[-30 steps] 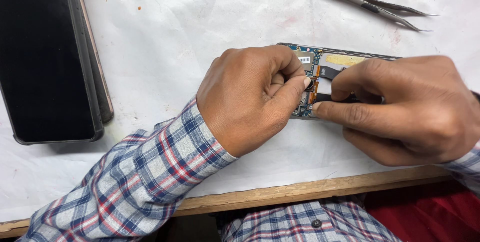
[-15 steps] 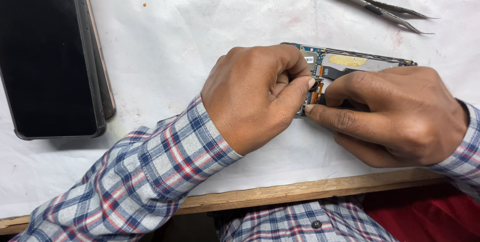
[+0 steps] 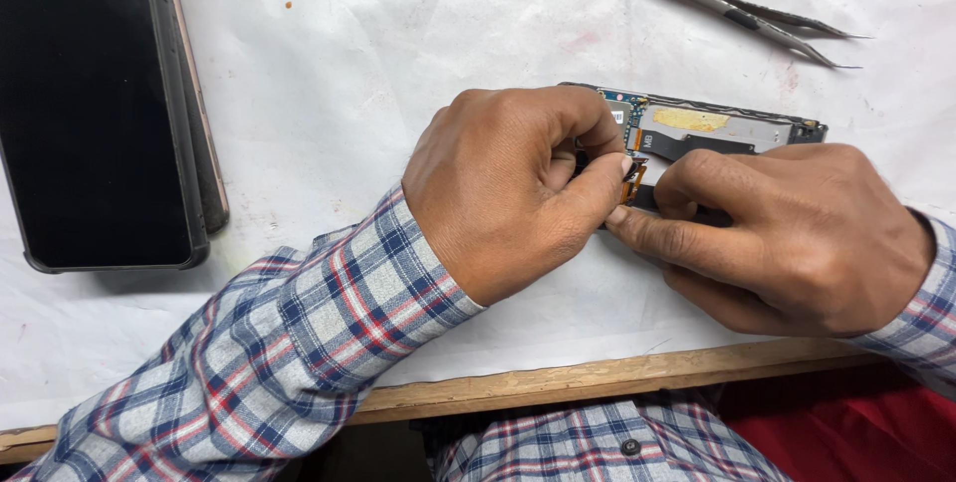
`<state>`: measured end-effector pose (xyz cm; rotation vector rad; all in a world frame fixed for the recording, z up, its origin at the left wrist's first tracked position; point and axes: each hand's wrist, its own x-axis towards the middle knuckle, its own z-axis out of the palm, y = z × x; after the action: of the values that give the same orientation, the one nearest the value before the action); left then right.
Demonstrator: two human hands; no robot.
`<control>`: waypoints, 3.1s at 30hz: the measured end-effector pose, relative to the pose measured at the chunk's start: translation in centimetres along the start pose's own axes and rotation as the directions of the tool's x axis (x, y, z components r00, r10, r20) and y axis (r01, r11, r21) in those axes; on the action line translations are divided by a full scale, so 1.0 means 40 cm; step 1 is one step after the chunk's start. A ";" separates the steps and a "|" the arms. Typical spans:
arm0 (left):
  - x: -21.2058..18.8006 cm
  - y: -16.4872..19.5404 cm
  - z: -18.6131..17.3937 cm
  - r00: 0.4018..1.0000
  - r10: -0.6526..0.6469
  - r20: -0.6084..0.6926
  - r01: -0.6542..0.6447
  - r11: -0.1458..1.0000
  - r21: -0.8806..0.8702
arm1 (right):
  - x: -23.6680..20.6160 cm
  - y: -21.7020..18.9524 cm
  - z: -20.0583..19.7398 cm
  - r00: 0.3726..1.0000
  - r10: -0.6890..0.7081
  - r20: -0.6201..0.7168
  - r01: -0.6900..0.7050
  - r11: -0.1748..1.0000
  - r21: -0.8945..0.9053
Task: The person repairs a disassembled smartphone on a workbench. They use tweezers and a pry tool to lift and reseat the motherboard and connectors, press the board into the chassis, and use a screwdriver to fasten components while holding the phone steady with the other hand.
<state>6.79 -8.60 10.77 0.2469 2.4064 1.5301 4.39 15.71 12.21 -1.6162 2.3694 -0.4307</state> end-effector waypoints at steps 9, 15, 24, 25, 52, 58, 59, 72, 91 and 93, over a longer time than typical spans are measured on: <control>-0.004 0.005 -0.007 0.999 0.042 -0.021 -0.043 0.999 -0.022 | -0.024 0.018 -0.021 0.977 0.062 -0.202 -0.051 0.997 0.060; -0.004 0.007 -0.009 0.999 -0.046 0.011 0.047 0.997 -0.059 | -0.024 0.034 -0.012 0.965 0.112 -0.237 -0.100 0.993 0.063; -0.007 -0.001 -0.004 0.999 -0.019 -0.050 0.015 0.997 -0.073 | -0.012 0.015 -0.012 0.967 0.106 -0.233 -0.119 0.992 -0.045; -0.007 -0.002 -0.004 0.999 -0.019 -0.049 0.015 0.997 -0.078 | -0.012 0.013 -0.012 0.969 0.099 -0.227 -0.114 0.992 -0.056; -0.023 0.016 -0.013 0.971 0.143 -0.190 -0.168 0.978 -0.122 | -0.101 0.087 -0.044 0.839 0.332 -0.431 -0.324 0.941 0.094; -0.022 0.027 -0.020 0.975 0.124 -0.186 -0.150 0.980 -0.132 | -0.075 0.057 -0.085 0.826 0.328 -0.458 -0.329 0.941 0.080; -0.022 0.028 -0.021 0.978 0.114 -0.175 -0.138 0.982 -0.128 | -0.067 0.048 -0.088 0.822 0.331 -0.464 -0.330 0.940 0.085; -0.017 0.035 -0.022 0.978 0.102 -0.183 -0.125 0.985 -0.121 | -0.035 0.023 -0.107 0.816 0.350 -0.460 -0.342 0.934 0.104; -0.008 0.029 -0.014 0.956 0.178 -0.235 -0.196 0.979 -0.055 | -0.037 0.026 -0.104 0.801 0.399 -0.447 -0.376 0.915 0.143; -0.008 0.029 -0.026 0.939 0.221 -0.265 -0.233 0.973 -0.012 | -0.038 0.027 -0.103 0.800 0.406 -0.441 -0.384 0.912 0.143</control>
<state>6.76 -9.08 12.29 0.3438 2.6191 1.8162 2.53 17.91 15.70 -1.0216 2.9232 -0.8526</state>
